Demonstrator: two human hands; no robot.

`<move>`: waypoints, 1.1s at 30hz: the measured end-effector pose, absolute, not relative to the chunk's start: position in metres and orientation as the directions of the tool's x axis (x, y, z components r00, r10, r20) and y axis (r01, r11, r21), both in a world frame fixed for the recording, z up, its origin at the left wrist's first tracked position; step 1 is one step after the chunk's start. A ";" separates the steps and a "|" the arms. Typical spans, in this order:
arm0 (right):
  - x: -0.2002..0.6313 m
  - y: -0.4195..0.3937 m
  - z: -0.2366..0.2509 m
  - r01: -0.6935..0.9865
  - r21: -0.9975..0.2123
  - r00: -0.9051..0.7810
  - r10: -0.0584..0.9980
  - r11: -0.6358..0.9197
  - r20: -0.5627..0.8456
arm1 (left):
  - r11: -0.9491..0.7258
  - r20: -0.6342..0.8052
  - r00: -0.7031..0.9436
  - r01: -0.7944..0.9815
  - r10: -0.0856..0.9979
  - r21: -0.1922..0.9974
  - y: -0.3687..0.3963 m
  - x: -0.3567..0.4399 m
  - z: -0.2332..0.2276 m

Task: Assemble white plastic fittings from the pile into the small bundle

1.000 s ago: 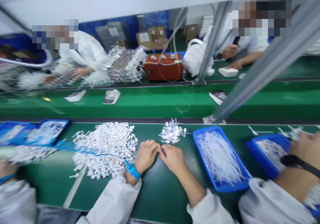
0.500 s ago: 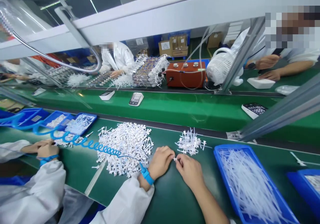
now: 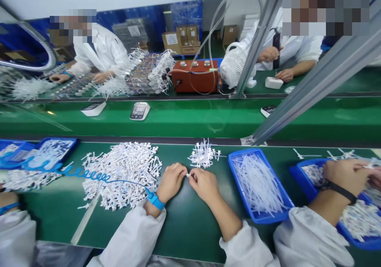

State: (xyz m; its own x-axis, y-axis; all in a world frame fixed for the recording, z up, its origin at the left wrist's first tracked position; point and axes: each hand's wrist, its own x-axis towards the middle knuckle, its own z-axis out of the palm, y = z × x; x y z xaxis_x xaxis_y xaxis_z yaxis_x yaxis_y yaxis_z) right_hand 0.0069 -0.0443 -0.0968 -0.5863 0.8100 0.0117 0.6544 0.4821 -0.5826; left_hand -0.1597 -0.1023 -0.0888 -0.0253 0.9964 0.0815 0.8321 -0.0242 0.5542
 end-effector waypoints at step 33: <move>0.002 -0.048 -0.086 0.734 -0.364 -0.642 0.761 0.573 -0.098 | -0.070 0.019 0.068 0.912 0.997 0.405 -0.101 -0.160 -0.094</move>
State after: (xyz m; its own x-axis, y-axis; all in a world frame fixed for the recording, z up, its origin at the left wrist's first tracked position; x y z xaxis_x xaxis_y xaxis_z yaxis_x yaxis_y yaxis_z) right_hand 0.0017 -0.0478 -0.0864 -0.6417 0.7607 -0.0979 0.7344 0.5726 -0.3643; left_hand -0.1603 -0.1015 -0.0938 0.0682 0.9975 0.0194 0.9118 -0.0702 0.4045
